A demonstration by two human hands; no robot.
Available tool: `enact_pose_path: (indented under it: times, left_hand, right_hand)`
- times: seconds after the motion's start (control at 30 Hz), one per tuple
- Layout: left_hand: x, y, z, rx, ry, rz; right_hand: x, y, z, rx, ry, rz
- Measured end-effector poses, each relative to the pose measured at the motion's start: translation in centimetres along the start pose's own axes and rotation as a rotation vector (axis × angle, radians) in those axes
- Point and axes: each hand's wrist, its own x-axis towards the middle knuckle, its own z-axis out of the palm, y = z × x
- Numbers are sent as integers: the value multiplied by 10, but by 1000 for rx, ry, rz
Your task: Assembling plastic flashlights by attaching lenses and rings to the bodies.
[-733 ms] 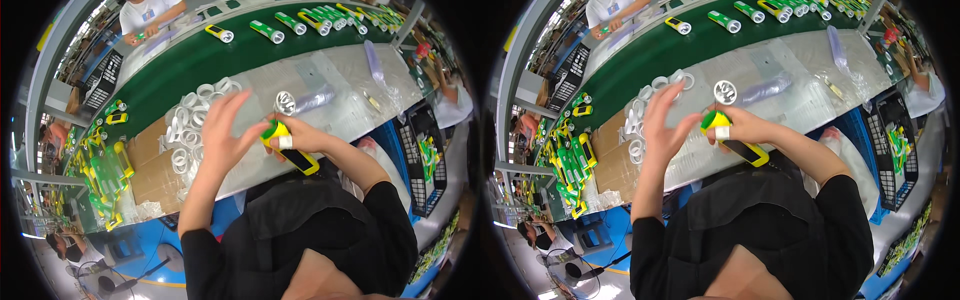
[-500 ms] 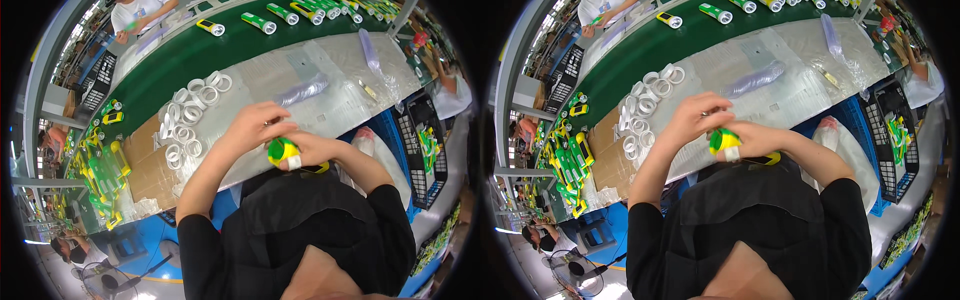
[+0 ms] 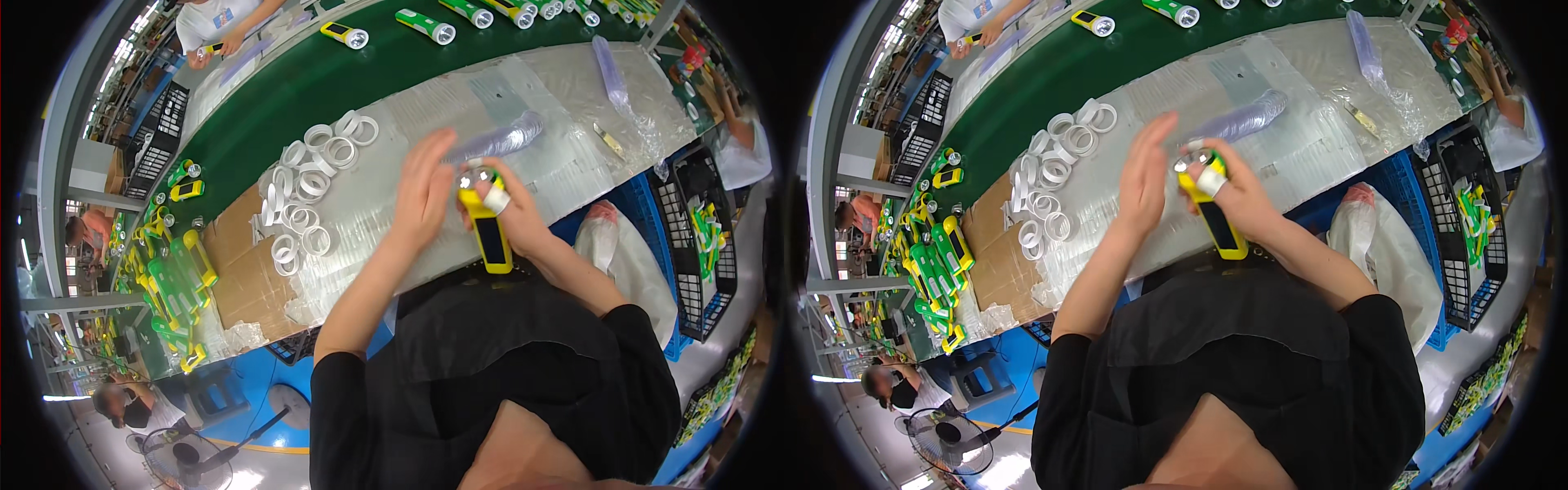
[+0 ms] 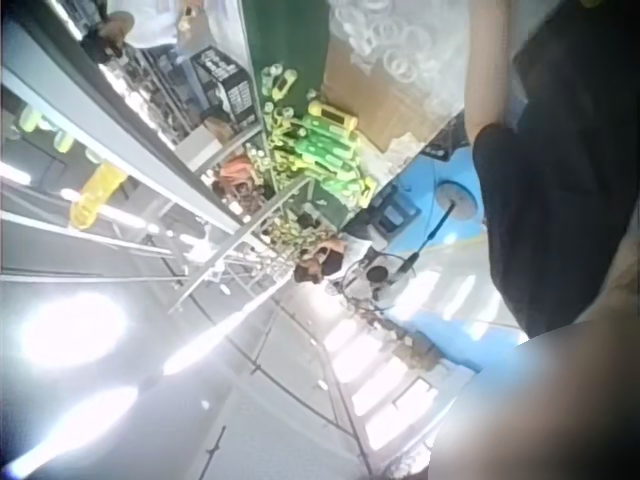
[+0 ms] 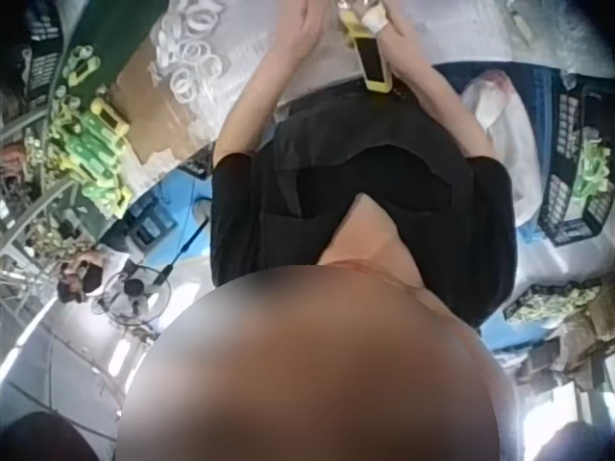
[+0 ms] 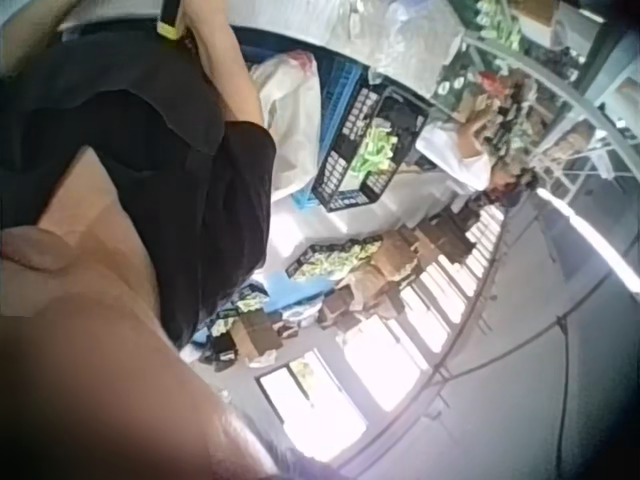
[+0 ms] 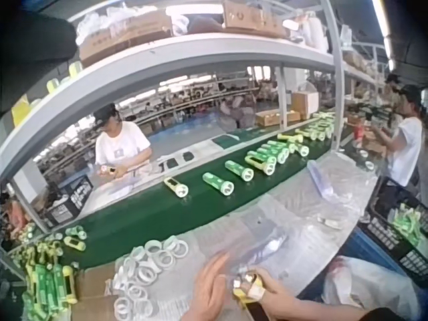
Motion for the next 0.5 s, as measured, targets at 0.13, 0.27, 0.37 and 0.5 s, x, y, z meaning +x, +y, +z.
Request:
enact_pose_path:
  times: [0.13, 0.27, 0.37, 0.5]
  left_hand:
    - [3, -49, -3, 529, -141, -93]
    - [0, -64, -11, 426, -217, -180]
    - [8, -41, -20, 340, -133, -270]
    - [5, 12, -27, 268, -130, -48]
  right_hand:
    - [-2, -9, -13, 10, 111, -7]
    - [-2, -10, -15, 72, 78, 47]
    - [0, -12, -17, 29, 69, 87]
    - [12, -10, -5, -9, -78, 117]
